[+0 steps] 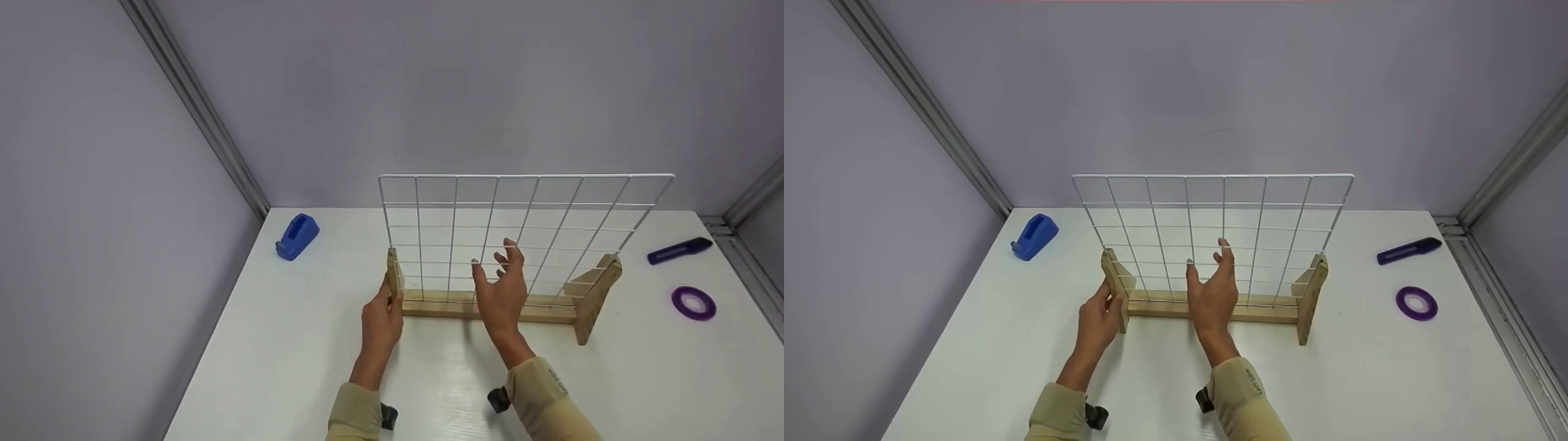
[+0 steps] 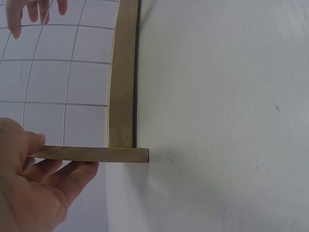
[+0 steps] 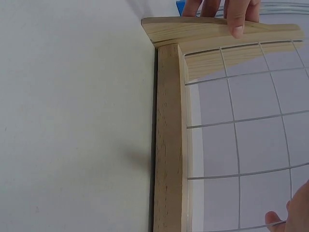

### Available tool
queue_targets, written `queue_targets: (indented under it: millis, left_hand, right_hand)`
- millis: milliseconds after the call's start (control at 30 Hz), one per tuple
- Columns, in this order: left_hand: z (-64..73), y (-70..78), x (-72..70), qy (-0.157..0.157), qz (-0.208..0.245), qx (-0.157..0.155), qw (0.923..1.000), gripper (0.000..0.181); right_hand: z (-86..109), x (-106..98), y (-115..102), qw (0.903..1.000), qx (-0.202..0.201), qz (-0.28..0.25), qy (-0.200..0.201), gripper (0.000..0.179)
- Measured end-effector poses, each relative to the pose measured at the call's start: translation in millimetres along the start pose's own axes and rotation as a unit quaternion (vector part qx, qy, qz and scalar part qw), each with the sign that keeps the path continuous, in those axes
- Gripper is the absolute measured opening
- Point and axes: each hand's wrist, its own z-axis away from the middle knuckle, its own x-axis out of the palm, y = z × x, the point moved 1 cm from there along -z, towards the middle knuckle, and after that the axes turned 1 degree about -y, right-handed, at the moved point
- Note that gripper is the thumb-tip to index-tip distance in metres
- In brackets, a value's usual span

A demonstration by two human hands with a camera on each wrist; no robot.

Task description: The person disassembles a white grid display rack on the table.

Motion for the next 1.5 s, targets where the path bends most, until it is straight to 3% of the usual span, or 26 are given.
queue_targets:
  millis: [133,367,600,833,1500]
  left_hand:
    - [0.8,-0.8,2.2,-0.002,-0.003,0.004,1.0000,0.055]
    - [1.8,-1.3,2.5,0.007,-0.005,0.041,0.9991,0.053]
    - [1.6,-0.7,1.5,0.009,-0.002,0.024,0.9997,0.054]
    - [2.9,-0.5,1.9,0.001,-0.005,0.008,1.0000,0.055]
    - [1.4,-0.5,1.1,0.011,-0.005,0.039,0.9992,0.054]
  right_hand:
    - [0.1,-2,1,1.0000,0.000,-0.001,-0.002,0.065]
    - [-2.1,-6,-2,0.9998,0.003,-0.017,-0.001,0.065]
    - [-11.1,-8,-19,0.9993,-0.035,-0.008,-0.007,0.067]
    - [-13.7,-11,-26,0.9993,-0.037,0.002,-0.005,0.067]
    - [-28.0,-18,-52,0.9992,-0.038,-0.014,-0.002,0.067]
